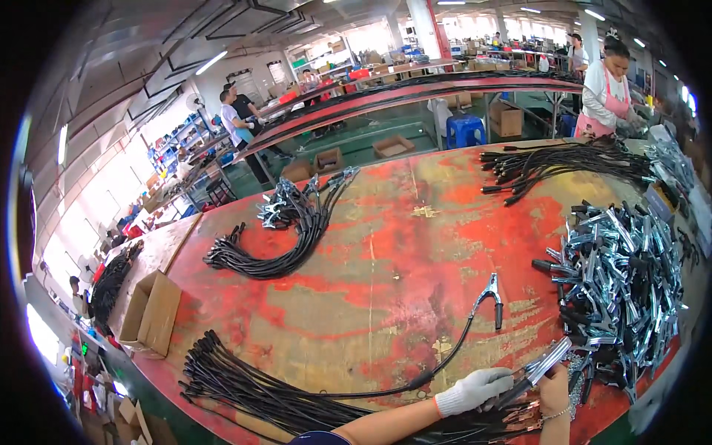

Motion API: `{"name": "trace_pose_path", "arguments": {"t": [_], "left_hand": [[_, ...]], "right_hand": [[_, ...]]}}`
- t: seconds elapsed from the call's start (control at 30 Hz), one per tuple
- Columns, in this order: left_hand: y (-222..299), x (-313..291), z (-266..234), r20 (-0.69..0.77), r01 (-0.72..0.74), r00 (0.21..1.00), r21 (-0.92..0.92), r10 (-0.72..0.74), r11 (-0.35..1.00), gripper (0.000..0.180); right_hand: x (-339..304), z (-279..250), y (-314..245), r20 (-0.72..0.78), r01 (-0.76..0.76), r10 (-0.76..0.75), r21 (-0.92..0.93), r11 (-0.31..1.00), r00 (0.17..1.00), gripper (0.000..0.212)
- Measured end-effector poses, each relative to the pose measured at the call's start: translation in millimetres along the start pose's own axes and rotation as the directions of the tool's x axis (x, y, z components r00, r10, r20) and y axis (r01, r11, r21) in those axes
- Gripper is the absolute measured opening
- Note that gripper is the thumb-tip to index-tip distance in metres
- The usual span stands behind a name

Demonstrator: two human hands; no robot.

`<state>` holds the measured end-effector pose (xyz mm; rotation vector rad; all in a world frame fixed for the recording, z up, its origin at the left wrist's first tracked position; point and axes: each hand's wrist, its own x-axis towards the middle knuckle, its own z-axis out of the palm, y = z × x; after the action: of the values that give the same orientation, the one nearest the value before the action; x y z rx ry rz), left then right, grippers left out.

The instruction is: Manually attaching metal clamps to the ends of heavy-duty electrical cables in a factory setting.

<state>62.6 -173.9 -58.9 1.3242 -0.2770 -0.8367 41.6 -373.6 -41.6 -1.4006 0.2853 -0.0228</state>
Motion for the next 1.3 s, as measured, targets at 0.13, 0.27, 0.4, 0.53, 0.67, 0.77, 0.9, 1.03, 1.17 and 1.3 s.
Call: {"name": "trace_pose_path", "arguments": {"t": [0.13, 0.27, 0.4, 0.53, 0.67, 0.77, 0.9, 1.03, 1.17, 1.3], "left_hand": [[2.1, -7.9, 2.7, 0.020, -0.012, 1.000, 0.006, 0.012, 1.000, 0.051], [6.6, -9.6, 1.1, 0.072, -0.009, 0.997, 0.014, 0.008, 1.000, 0.047], [10.2, -5.7, -6.1, 0.055, -0.018, 0.998, 0.052, 0.015, 0.998, 0.035], [27.6, -5.3, -5.7, 0.010, -0.038, 0.999, 0.147, 0.037, 0.988, 0.035], [23.6, -10.7, -8.6, -0.021, -0.005, 1.000, 0.149, 0.008, 0.989, 0.036], [29.4, -17.2, 1.0, -0.061, -0.206, 0.921, 0.762, 0.385, 0.614, 0.040], [26.1, -6.4, 9.7, 0.003, -0.257, 0.843, 0.880, 0.538, 0.399, 0.037], [28.4, -7.9, 5.4, -0.266, 0.038, 0.960, -0.187, -0.088, 0.982, 0.036], [19.6, -3.5, -8.0, -0.085, 0.064, 0.991, -0.378, -0.103, 0.923, 0.046], [21.9, -1.6, -0.7, -0.150, 0.021, 0.986, -0.348, -0.078, 0.937, 0.045]], "right_hand": [[1.3, -13.8, 19.9, 0.097, -0.063, 0.055, 0.089, 0.994, 0.994, 0.013], [17.7, -46.2, 63.9, 0.203, -0.027, -0.021, 0.231, 0.973, 0.979, 0.013], [12.7, -42.6, 53.0, 0.192, -0.080, 0.027, 0.273, 0.959, 0.981, 0.023], [17.5, -54.8, 65.5, 0.303, -0.175, 0.101, 0.225, 0.958, 0.948, 0.025], [7.8, -43.3, 62.1, 0.272, -0.202, 0.131, 0.251, 0.947, 0.953, 0.024], [-13.6, -44.0, 42.3, 0.347, -0.417, 0.319, 0.258, 0.872, 0.882, 0.036], [-23.6, -55.5, 11.6, 0.093, -0.139, 0.173, -0.290, 0.947, 0.981, 0.026], [-5.8, -69.2, 8.8, 0.044, 0.200, -0.370, -0.897, 0.394, 0.928, 0.015], [-2.2, -60.2, 29.8, 0.155, 0.274, -0.415, -0.930, 0.244, 0.896, 0.014], [14.9, -49.5, 36.5, 0.202, 0.289, -0.469, -0.949, 0.122, 0.860, 0.012]]}}
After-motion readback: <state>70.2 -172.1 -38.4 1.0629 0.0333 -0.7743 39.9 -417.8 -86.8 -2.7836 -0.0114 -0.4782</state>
